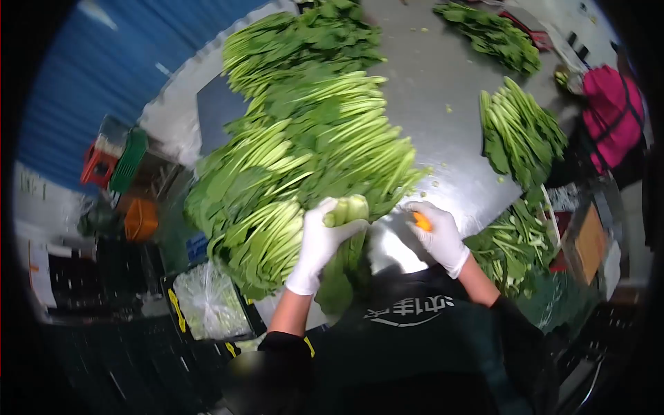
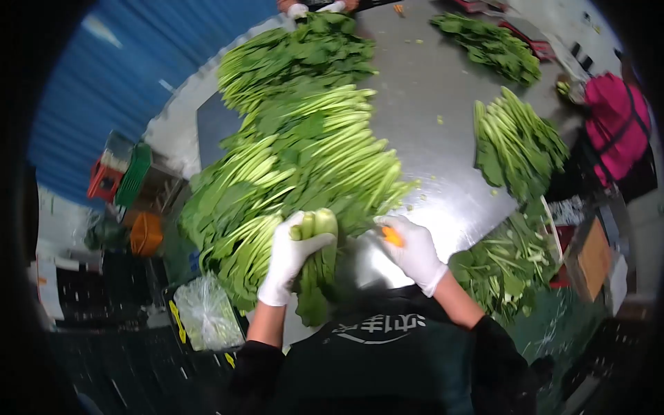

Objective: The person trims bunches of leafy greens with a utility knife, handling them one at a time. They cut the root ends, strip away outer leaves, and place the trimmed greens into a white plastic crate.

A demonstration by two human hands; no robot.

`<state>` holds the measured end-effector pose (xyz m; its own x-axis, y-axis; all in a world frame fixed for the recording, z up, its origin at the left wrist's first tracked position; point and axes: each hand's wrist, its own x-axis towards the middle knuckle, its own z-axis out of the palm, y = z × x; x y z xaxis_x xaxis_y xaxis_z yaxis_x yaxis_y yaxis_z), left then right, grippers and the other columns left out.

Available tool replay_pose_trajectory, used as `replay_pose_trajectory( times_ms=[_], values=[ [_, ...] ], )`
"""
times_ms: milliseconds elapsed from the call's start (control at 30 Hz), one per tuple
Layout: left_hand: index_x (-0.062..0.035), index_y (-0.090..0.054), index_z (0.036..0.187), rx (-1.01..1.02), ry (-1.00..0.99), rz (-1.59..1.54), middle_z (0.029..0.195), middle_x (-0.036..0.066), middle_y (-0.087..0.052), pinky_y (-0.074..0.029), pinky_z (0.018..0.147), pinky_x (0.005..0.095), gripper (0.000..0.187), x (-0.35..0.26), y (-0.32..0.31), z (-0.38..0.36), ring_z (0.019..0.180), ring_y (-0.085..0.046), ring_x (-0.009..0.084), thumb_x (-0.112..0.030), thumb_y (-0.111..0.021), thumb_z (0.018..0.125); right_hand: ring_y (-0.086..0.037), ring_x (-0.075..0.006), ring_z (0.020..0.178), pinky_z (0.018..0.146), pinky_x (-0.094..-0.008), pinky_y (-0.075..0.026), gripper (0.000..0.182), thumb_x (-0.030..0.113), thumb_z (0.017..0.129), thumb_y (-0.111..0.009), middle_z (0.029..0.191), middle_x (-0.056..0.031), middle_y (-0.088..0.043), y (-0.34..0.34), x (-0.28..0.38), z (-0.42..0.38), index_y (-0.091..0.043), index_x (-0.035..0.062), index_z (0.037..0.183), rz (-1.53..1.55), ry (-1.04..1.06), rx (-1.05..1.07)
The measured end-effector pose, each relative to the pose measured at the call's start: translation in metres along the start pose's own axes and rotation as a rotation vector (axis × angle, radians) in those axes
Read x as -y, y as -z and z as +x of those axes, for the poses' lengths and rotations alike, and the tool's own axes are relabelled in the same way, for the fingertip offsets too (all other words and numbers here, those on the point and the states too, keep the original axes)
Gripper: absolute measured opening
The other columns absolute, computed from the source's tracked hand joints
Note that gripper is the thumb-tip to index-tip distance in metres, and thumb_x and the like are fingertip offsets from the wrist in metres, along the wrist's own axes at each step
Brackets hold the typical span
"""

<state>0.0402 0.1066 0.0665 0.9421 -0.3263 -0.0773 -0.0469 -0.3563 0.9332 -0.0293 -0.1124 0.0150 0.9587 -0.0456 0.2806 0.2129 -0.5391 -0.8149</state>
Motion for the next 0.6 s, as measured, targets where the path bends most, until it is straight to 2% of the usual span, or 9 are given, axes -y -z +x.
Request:
replay_pose_trajectory(
  times_ms=[33, 67, 200, 300, 400, 433, 533, 567, 600],
  values=[
    [-0.0001, -0.067, 0.087, 0.026, -0.047, -0.079, 0.079, 0.007, -0.061, -0.046, 0.07, 0.0286, 0.027, 0.012, -0.018, 0.008, 0.074, -0.057, 0.0157, -0.006, -0.079, 0.064, -0.064, -0.0318, 0.08, 0.071, -0.0366, -0.051, 0.028, 0.012, 0.077, -0.067, 0.088, -0.0155, -0.063, 0.005, 0.006, 0.002, -0.061, 0.004, 0.103, -0.087, 0.007, 0.026],
    [-0.0003, -0.066, 0.086, 0.033, -0.061, 0.06, 0.078, 0.006, -0.061, -0.046, 0.068, 0.0277, 0.027, 0.018, -0.03, 0.009, 0.072, -0.056, 0.0146, -0.005, -0.079, 0.063, -0.063, -0.0326, 0.078, 0.068, -0.0382, -0.051, 0.027, 0.011, 0.076, -0.066, 0.085, -0.0146, -0.063, 0.01, 0.008, 0.002, -0.06, 0.0047, 0.102, -0.171, 0.012, 0.059],
    [-0.0006, -0.066, 0.086, 0.07, -0.033, -0.016, 0.078, 0.005, -0.06, -0.045, 0.068, 0.0264, 0.026, 0.029, -0.059, 0.014, 0.071, -0.056, 0.0138, -0.002, -0.078, 0.063, -0.062, -0.0328, 0.071, 0.063, -0.0398, -0.05, 0.024, 0.009, 0.073, -0.065, 0.081, -0.0139, -0.061, 0.016, -0.007, -0.005, -0.059, 0.006, 0.097, -0.221, -0.006, 0.034],
    [-0.0001, -0.065, 0.084, 0.069, -0.006, -0.015, 0.079, 0.005, -0.06, -0.045, 0.068, 0.0261, 0.025, 0.023, -0.067, 0.012, 0.071, -0.055, 0.0129, -0.002, -0.078, 0.063, -0.062, -0.0324, 0.065, 0.06, -0.0401, -0.05, 0.019, 0.013, 0.075, -0.064, 0.079, -0.0142, -0.061, 0.016, -0.012, -0.009, -0.059, 0.0069, 0.092, -0.288, -0.051, 0.088],
    [0.0003, -0.064, 0.084, 0.056, -0.004, -0.032, 0.08, 0.005, -0.06, -0.045, 0.068, 0.0262, 0.025, 0.012, -0.071, 0.008, 0.072, -0.056, 0.0127, -0.002, -0.077, 0.063, -0.061, -0.0328, 0.07, 0.063, -0.0376, -0.049, 0.02, 0.015, 0.073, -0.067, 0.08, -0.0131, -0.06, 0.006, -0.022, -0.013, -0.061, 0.0071, 0.09, -0.315, -0.145, 0.117],
    [0.0004, -0.064, 0.084, 0.048, -0.017, -0.062, 0.081, 0.005, -0.06, -0.045, 0.068, 0.0262, 0.025, 0.01, -0.072, 0.007, 0.072, -0.056, 0.0128, -0.002, -0.077, 0.063, -0.062, -0.0331, 0.072, 0.065, -0.0377, -0.049, 0.021, 0.015, 0.075, -0.065, 0.084, -0.0139, -0.063, 0.002, -0.029, -0.016, -0.062, 0.0075, 0.095, -0.251, -0.119, 0.09],
    [-0.0003, -0.066, 0.087, 0.043, -0.084, -0.014, 0.082, 0.004, -0.061, -0.046, 0.07, 0.0262, 0.027, 0.015, -0.072, 0.006, 0.074, -0.057, 0.013, -0.001, -0.077, 0.063, -0.062, -0.0337, 0.072, 0.067, -0.0381, -0.05, 0.02, 0.015, 0.077, -0.062, 0.08, -0.0156, -0.064, 0.0, -0.043, -0.016, -0.064, 0.0053, 0.094, -0.226, -0.187, 0.127],
    [-0.0003, -0.066, 0.087, 0.051, -0.091, -0.015, 0.082, 0.004, -0.061, -0.046, 0.07, 0.0262, 0.027, 0.016, -0.072, 0.004, 0.074, -0.057, 0.013, -0.001, -0.077, 0.063, -0.062, -0.0349, 0.072, 0.067, -0.039, -0.05, 0.018, 0.015, 0.078, -0.062, 0.078, -0.0174, -0.063, 0.001, -0.062, -0.012, -0.064, 0.0036, 0.093, -0.341, -0.415, 0.276],
    [-0.0008, -0.066, 0.087, 0.021, -0.177, 0.025, 0.082, 0.004, -0.062, -0.046, 0.07, 0.0255, 0.026, 0.018, -0.07, 0.002, 0.074, -0.057, 0.012, -0.001, -0.076, 0.063, -0.062, -0.0361, 0.071, 0.068, -0.0398, -0.05, 0.018, 0.015, 0.08, -0.061, 0.075, -0.0192, -0.062, 0.004, -0.084, -0.01, -0.064, 0.0019, 0.091, -0.45, -0.644, 0.423]
  ],
)
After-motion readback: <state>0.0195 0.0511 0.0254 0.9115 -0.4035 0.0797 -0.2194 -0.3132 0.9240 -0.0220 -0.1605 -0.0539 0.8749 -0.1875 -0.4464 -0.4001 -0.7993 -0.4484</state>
